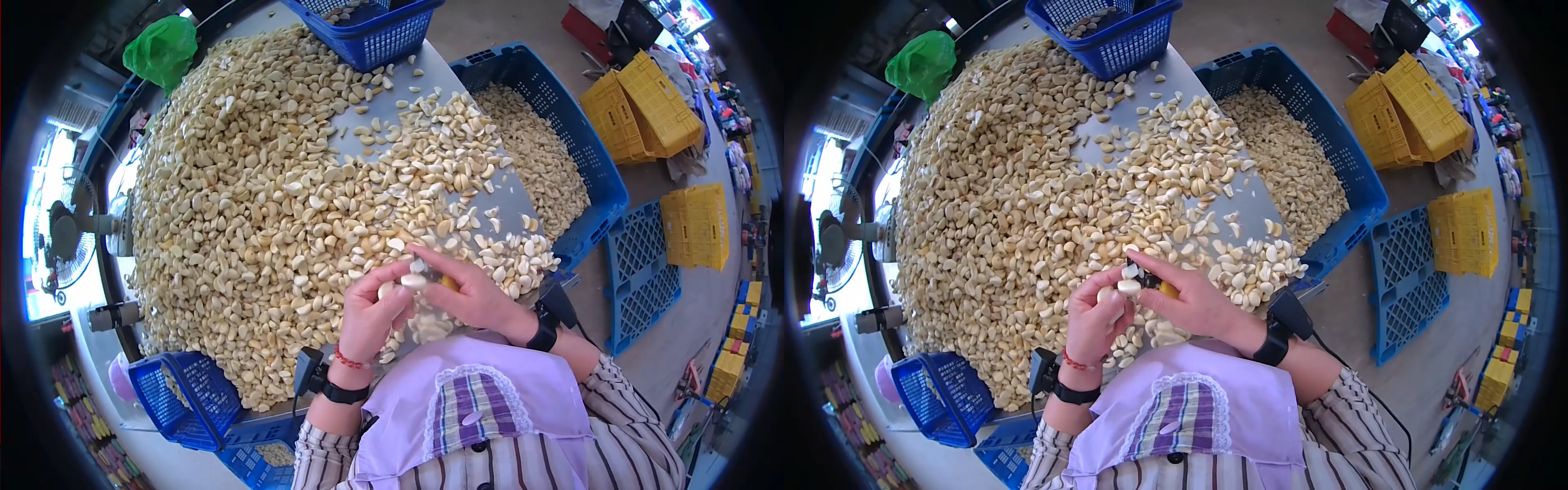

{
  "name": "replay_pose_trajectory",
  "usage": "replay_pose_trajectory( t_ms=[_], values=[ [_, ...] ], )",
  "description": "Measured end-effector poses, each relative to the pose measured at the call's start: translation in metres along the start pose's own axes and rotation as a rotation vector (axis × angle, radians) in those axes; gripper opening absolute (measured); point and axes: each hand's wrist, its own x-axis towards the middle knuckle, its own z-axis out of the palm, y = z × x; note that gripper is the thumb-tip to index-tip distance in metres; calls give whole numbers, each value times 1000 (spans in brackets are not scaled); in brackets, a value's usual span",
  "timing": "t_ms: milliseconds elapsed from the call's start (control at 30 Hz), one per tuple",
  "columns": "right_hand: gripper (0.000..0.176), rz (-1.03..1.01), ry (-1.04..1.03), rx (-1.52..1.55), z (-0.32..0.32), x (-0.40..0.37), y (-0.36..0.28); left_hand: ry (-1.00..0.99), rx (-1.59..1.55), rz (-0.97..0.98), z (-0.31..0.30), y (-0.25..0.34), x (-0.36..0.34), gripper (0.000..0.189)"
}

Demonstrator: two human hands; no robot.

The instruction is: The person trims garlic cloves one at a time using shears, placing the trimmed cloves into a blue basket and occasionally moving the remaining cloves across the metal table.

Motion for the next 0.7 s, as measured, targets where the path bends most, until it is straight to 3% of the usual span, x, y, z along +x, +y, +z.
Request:
replay_pose_trajectory(
  t_ms=[33,133,200,333,400,567,633,700],
  values=[
    [57,-1,5,-1,0,0,-2,-72,-77,-9,-1,2,-1,23],
    [57,19,12,65,1,-1,-7,-24,-89,10,-3,-4,-2,24],
    [60,-143,74,-33,4,0,-4,-10,-135,17,-1,-6,-4,21],
    [65,-165,-1,-38,5,-7,-16,19,-249,69,1,-13,-1,12],
    [69,31,-115,-38,3,-9,-33,-11,-225,58,0,-13,-3,10],
    [65,173,-200,-33,0,-6,-44,-45,-162,59,-8,-13,-3,12],
    [62,234,-246,-62,0,-5,-40,-155,-298,15,-15,-14,-2,15],
    [56,190,-229,268,4,-2,-29,-177,-414,-41,-16,-15,0,15]
  ],
)
